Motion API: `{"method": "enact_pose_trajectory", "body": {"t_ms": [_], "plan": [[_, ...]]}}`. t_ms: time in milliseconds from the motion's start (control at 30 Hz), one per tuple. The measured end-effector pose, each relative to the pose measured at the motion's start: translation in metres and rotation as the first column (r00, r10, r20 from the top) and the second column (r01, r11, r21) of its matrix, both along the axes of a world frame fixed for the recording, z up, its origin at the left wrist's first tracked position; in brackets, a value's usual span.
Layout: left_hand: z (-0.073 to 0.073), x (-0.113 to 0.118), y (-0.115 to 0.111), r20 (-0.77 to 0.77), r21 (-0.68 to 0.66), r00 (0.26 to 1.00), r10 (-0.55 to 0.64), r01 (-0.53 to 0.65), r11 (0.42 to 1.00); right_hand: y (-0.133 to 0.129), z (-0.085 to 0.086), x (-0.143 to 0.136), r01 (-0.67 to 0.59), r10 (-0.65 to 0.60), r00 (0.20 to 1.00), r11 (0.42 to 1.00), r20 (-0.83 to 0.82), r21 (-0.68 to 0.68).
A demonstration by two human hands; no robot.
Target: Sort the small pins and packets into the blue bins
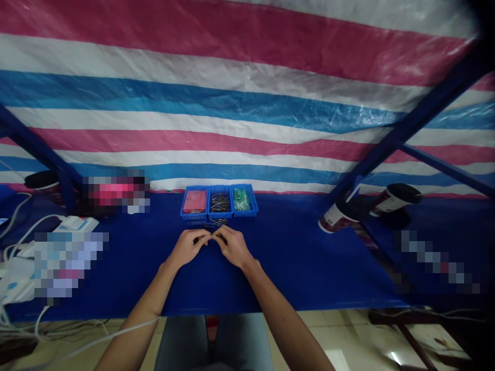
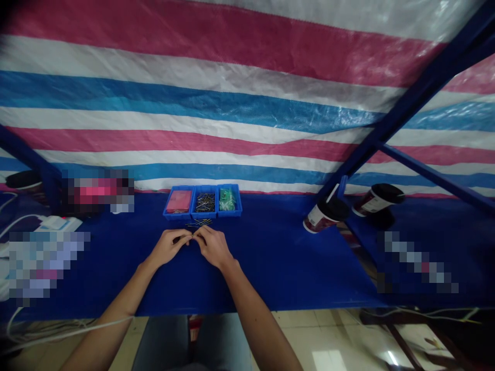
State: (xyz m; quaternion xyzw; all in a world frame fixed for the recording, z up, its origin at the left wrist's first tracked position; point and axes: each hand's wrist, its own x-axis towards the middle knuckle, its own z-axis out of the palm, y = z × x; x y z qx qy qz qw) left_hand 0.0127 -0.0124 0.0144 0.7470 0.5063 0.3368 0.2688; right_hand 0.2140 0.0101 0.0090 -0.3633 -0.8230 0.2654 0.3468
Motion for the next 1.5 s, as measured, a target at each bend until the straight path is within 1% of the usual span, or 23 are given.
{"method": "enact_pose_trajectory", "body": {"t_ms": [200, 367, 500, 800, 967, 1133, 1367, 1500], "plan": [[-0.001, -0.001, 0.0, -0.004, -0.006, 1.0, 0.0, 0.0, 1.0, 0.0, 0.0, 0.0, 0.009, -0.009, 1.0, 1.0, 0.014, 0.015], [0.001, 0.0, 0.0, -0.006, -0.014, 1.0, 0.005, -0.005, 1.0, 0.001, -0.004, 0.0, -0.011, 0.011, 1.0, 0.999, 0.007, 0.053], [0.001, 0.001, -0.001, -0.008, -0.013, 1.0, 0.007, -0.007, 1.0, 0.002, -0.006, 0.0, -0.007, 0.007, 1.0, 0.999, 0.008, 0.05], [0.003, 0.001, -0.002, -0.028, -0.005, 1.0, 0.001, -0.001, 1.0, 0.0, -0.001, 0.001, -0.005, 0.004, 1.0, 1.0, 0.025, 0.028], [0.0, 0.0, -0.001, -0.061, -0.022, 0.998, 0.026, -0.027, 0.999, 0.0, -0.003, 0.0, 0.001, -0.001, 1.0, 1.0, 0.018, 0.012], [-0.005, 0.0, -0.001, -0.07, -0.004, 0.997, 0.037, -0.038, 0.999, 0.0, -0.005, 0.0, 0.004, -0.004, 1.0, 1.0, 0.014, 0.005], [-0.008, -0.002, 0.0, -0.059, -0.001, 0.997, 0.052, -0.053, 0.999, 0.0, -0.002, 0.001, 0.008, -0.009, 0.997, 1.0, 0.08, 0.014], [-0.006, -0.001, 0.0, -0.055, -0.005, 0.997, 0.052, -0.052, 0.999, 0.001, -0.005, 0.0, 0.017, -0.02, 0.993, 1.0, 0.117, 0.021]]}}
